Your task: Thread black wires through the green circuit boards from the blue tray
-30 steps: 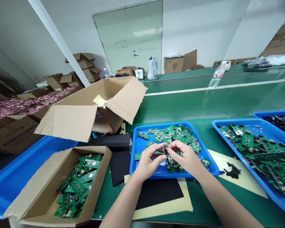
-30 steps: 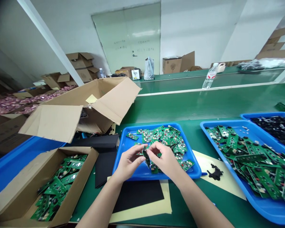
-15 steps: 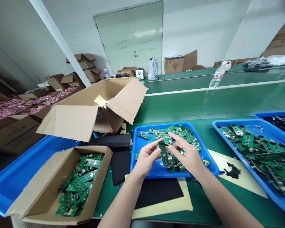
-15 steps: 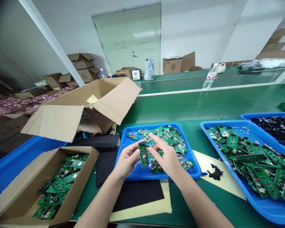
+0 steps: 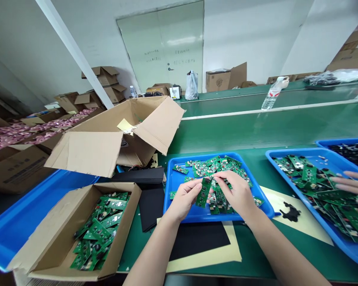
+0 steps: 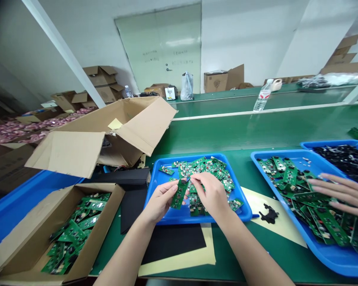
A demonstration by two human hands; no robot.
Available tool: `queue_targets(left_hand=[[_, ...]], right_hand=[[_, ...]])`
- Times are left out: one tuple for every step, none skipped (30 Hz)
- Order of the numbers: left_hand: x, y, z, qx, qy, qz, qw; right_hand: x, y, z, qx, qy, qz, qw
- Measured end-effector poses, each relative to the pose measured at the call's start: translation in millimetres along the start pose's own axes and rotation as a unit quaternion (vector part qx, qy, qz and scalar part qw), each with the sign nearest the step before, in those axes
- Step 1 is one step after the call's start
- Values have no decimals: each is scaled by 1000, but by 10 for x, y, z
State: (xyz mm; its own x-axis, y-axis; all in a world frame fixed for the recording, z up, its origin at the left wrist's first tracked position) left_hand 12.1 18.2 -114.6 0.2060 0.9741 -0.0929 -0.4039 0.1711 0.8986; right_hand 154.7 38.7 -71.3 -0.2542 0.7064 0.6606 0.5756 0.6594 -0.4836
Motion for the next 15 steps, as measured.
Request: queue_targets(left_hand=[[2,-19,-18,17,-2,-5,1000],[4,-36,-38,33,-5,-10,999],[4,-50,-57,47,-7,-15,999],[5,-61,-71,59,-11,-20,998],[4,-68,-79,71,-18,-24,997],[3,-71,-79,83,-27,-27,996],[2,-69,-71,94,-38,-28,994],[1,-63,-59,106,-47,-25,993],[1,-54,-43,120,-56,-19,991],[2,-46,-25,135,-62,-11,989],[5,-36,-11,157,-62,1,986],[11,-21,-4,188,-56,18,980],[16,0,-1,227,-44,43,972],[19,30,-1,270,-28,74,960],[19,68,-3,310,-10,112,944]], right_hand=[[0,-3,-1,0,5,-7,1000],[0,-7,0,2,9,-15,1000],[-2,-11,2,6,15,-22,1000],[-4,-14,5,10,20,-29,999],[-7,-19,10,15,24,-35,999],[-10,-27,16,19,26,-42,999],[-14,-37,23,20,28,-49,998],[-19,-49,29,19,29,-57,998],[-24,-64,34,17,30,-65,997],[-28,-77,38,13,30,-73,997],[-32,-85,41,9,29,-76,997],[-33,-85,40,5,28,-75,997],[-32,-78,34,2,29,-68,997],[-30,-65,20,-3,35,-59,998],[-25,-49,-4,-8,46,-49,998]])
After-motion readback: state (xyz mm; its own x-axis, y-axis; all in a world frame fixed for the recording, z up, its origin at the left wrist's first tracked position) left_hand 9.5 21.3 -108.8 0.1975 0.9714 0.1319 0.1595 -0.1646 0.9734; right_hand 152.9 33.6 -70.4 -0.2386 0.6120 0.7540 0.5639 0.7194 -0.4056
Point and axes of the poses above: each hand's wrist, its own x-axis towards the middle knuckle, its own z-axis out of the palm, y = z × x, the point moved 6 cm from there along x, towards the middle knuckle, and after that the axes turned 7 degrees about -x, right-handed, at the moved point
